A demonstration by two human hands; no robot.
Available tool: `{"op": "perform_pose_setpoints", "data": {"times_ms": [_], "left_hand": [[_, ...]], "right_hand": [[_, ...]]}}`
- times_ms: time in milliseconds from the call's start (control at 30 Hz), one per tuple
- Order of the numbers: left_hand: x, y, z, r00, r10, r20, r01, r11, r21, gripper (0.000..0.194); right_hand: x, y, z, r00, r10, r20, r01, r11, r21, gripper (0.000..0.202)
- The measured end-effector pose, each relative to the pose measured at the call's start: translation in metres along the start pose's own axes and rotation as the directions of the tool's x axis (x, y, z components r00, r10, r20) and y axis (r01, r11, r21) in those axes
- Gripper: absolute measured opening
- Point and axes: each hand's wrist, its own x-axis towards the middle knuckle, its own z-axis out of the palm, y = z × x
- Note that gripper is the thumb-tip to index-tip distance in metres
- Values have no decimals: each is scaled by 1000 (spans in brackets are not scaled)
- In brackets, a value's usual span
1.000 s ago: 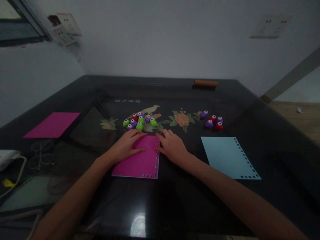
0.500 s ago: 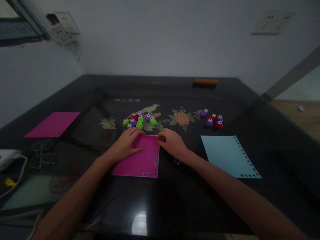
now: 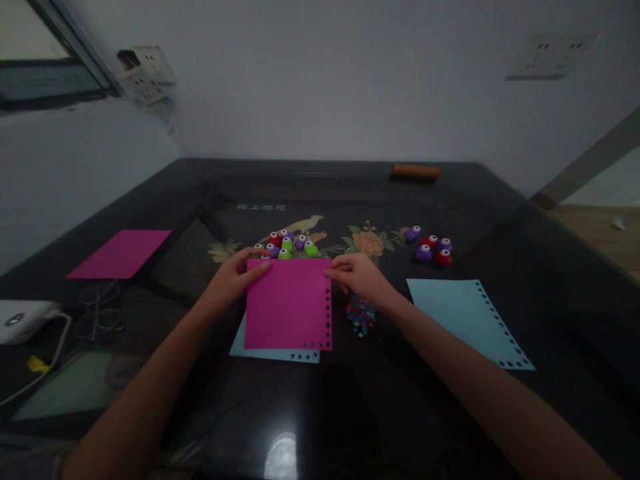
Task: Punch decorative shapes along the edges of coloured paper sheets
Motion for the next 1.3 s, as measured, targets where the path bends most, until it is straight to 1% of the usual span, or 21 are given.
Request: {"op": "perform_pose_setpoints", "data": {"times_ms": [67, 100, 167, 200, 233, 300, 367, 400, 467, 533, 633, 700, 833, 933, 1000, 1133, 1300], "left_hand": [[-2, -1, 3, 990, -97, 98, 112, 980, -163, 41], [-4, -2, 5, 979, -131, 159, 164, 963, -216, 40], [-7, -4, 10, 946, -170, 276, 246, 931, -268, 38], [-9, -4, 12, 930, -171, 325, 267, 923, -277, 36], [-11, -4, 14, 914, -159, 373, 271, 924, -270, 34], [-14, -4, 18, 874, -110, 473, 236, 948, -215, 34], [-17, -2, 22, 833, -70, 550, 177, 973, -145, 41], [-18, -1, 24, 819, -59, 571, 155, 981, -120, 44], [-21, 1, 27, 815, -52, 577, 132, 987, -96, 42], [-23, 4, 29, 831, -66, 552, 119, 991, -61, 40], [-26, 6, 30, 868, -69, 491, 87, 996, -13, 38], [-27, 7, 30, 879, -65, 473, 72, 997, 2, 38], [-27, 7, 31, 863, -78, 499, 71, 997, 33, 35], [-26, 7, 32, 842, -66, 536, 65, 998, 21, 31], [-25, 5, 32, 835, -59, 547, 65, 998, 8, 30], [-24, 4, 33, 837, -46, 545, 49, 999, 9, 31], [-26, 7, 35, 858, -40, 512, 36, 999, 17, 32]], "right_hand": [[1, -2, -9, 1000, 3, -20, -2, 999, 33, 17], [1, -3, -14, 999, 0, -36, 2, 998, 56, 16], [1, -6, -24, 997, -14, -73, 22, 994, 105, 15], [2, -7, -29, 995, -25, -93, 37, 991, 125, 15], [1, -8, -33, 993, -36, -112, 52, 989, 141, 16], [1, -11, -41, 989, -54, -136, 76, 983, 165, 16], [-1, -15, -46, 987, -62, -145, 87, 980, 177, 16], [-2, -16, -48, 987, -62, -150, 89, 980, 180, 16], [-4, -19, -50, 985, -67, -157, 96, 979, 182, 16], [-5, -22, -51, 984, -86, -158, 115, 976, 184, 16], [-6, -23, -52, 982, -114, -150, 141, 973, 182, 17], [-6, -24, -52, 981, -122, -153, 149, 972, 180, 16], [-7, -25, -51, 981, -118, -153, 144, 974, 174, 15], [-6, -25, -50, 981, -125, -151, 150, 974, 167, 15], [-5, -24, -50, 980, -133, -151, 158, 973, 171, 15], [-5, -24, -49, 976, -151, -154, 179, 966, 188, 16], [-7, -28, -49, 974, -182, -138, 203, 966, 163, 18]]}}
